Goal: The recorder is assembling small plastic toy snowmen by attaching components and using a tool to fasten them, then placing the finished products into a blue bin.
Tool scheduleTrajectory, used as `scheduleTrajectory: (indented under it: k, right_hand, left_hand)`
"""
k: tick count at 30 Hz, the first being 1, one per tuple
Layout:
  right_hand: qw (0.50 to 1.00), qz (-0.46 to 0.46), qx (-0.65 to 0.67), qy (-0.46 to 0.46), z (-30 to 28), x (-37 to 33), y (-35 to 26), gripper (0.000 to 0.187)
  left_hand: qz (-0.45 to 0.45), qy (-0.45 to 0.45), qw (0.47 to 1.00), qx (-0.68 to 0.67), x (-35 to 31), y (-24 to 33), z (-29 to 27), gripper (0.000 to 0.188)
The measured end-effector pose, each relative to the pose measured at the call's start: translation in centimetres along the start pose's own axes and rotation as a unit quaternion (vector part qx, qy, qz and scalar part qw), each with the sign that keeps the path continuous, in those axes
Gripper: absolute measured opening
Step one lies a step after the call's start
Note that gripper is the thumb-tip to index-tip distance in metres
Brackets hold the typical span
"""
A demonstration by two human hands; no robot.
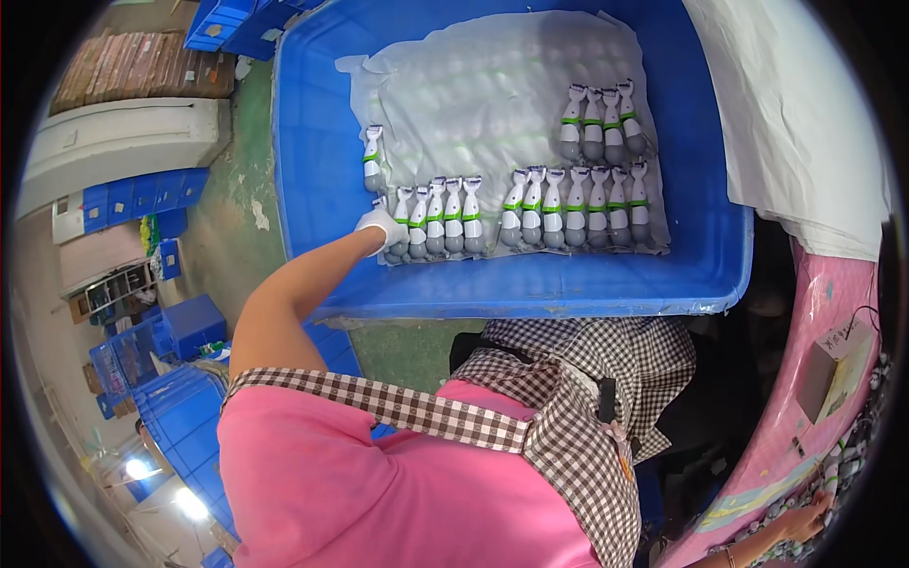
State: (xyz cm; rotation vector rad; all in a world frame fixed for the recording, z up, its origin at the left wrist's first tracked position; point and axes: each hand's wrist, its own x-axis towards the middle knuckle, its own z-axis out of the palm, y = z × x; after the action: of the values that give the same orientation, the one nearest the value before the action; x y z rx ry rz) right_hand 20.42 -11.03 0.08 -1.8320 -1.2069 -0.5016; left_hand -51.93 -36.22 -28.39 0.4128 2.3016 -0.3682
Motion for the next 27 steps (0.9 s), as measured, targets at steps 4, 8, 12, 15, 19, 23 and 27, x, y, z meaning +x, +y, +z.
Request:
scheduleTrajectory:
  k: [4,8,12,15,19,23,27]
  right_hand:
    - [0.999,0.042,0.020,-0.010,0.0,-0.4,-0.3,0.017]
    - [0.995,0.083,0.044,-0.023,0.2,-0.8,-0.1,0.019]
    - [0.991,0.099,0.079,-0.034,0.4,-1.1,1.7,0.021]
    - [0.985,0.078,0.142,-0.051,0.3,0.4,6.1,0.024]
    - [0.977,0.074,0.190,-0.054,-0.4,0.3,7.0,0.023]
    - [0.968,0.093,0.232,-0.004,-1.3,-1.0,5.5,0.024]
    - [0.974,0.049,0.220,0.014,-2.9,-3.0,5.1,0.016]
  left_hand:
    - [-0.044,-0.013,0.999,0.024,-1.1,0.6,0.1,0.047]
    - [-0.043,-0.001,0.998,-0.050,-0.4,-1.2,1.2,0.044]
    - [0.017,-0.033,0.983,-0.178,2.3,-4.1,3.3,0.048]
    - [0.017,0.002,0.991,-0.132,0.2,-2.5,2.5,0.047]
    - [0.041,0.030,0.999,-0.011,-0.3,-2.2,1.7,0.041]
    - [0.064,-0.030,0.987,-0.142,1.1,-4.1,2.5,0.040]
    - [0.160,0.063,0.972,0.161,-0.6,-1.3,1.8,0.044]
